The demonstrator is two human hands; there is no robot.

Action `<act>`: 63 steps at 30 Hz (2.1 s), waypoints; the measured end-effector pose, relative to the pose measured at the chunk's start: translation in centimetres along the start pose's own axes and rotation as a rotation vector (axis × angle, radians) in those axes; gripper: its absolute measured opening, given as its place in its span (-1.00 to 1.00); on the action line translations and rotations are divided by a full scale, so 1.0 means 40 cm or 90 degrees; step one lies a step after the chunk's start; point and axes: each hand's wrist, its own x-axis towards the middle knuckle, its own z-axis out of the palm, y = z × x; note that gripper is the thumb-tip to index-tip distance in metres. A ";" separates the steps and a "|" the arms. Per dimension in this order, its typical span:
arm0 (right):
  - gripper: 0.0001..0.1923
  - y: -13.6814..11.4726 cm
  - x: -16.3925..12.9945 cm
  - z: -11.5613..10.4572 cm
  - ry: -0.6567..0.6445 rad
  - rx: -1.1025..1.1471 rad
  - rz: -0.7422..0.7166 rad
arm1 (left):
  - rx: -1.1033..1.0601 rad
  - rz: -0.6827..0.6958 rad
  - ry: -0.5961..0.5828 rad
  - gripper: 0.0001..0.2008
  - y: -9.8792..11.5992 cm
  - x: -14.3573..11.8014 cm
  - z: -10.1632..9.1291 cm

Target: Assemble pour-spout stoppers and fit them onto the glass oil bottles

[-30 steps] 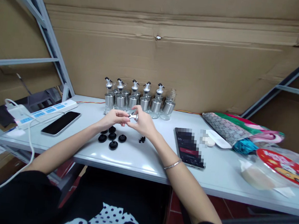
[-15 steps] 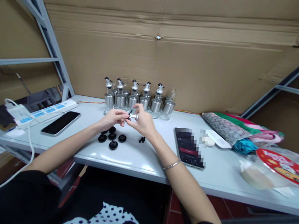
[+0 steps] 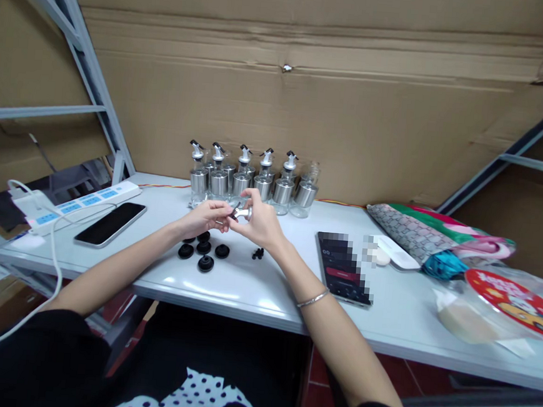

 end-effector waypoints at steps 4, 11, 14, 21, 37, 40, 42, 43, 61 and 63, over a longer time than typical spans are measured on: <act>-0.50 -0.002 -0.002 0.005 -0.021 0.037 -0.028 | -0.084 -0.039 -0.030 -0.58 -0.007 0.001 0.000; -0.48 -0.024 -0.001 0.005 -0.019 0.086 -0.015 | -0.203 -0.105 -0.048 -0.67 -0.005 -0.002 0.012; -0.47 -0.030 -0.003 0.002 -0.012 0.087 -0.010 | -0.204 -0.095 -0.062 -0.69 -0.004 -0.004 0.016; -0.56 -0.045 -0.012 0.001 -0.012 0.066 -0.056 | -0.217 -0.133 -0.067 -0.78 -0.005 -0.005 0.019; -0.55 -0.068 -0.020 0.008 0.010 0.136 -0.141 | -0.238 -0.141 -0.176 -0.78 -0.012 -0.004 0.005; -0.55 -0.077 -0.021 0.012 0.011 0.161 -0.132 | -0.211 -0.138 -0.207 -0.67 0.000 -0.014 0.001; -0.57 -0.072 -0.019 0.013 0.018 0.161 -0.128 | -0.191 -0.123 -0.203 -0.62 0.009 -0.018 0.001; -0.59 -0.067 -0.017 0.013 0.022 0.151 -0.128 | -0.181 -0.114 -0.192 -0.60 0.012 -0.019 0.002; -0.68 -0.038 0.010 -0.012 -0.004 0.010 -0.086 | -0.109 -0.033 -0.057 -0.55 0.012 -0.016 0.023; -0.69 -0.013 0.038 -0.049 -0.001 -0.079 -0.031 | -0.097 -0.026 -0.037 -0.55 0.013 -0.014 0.022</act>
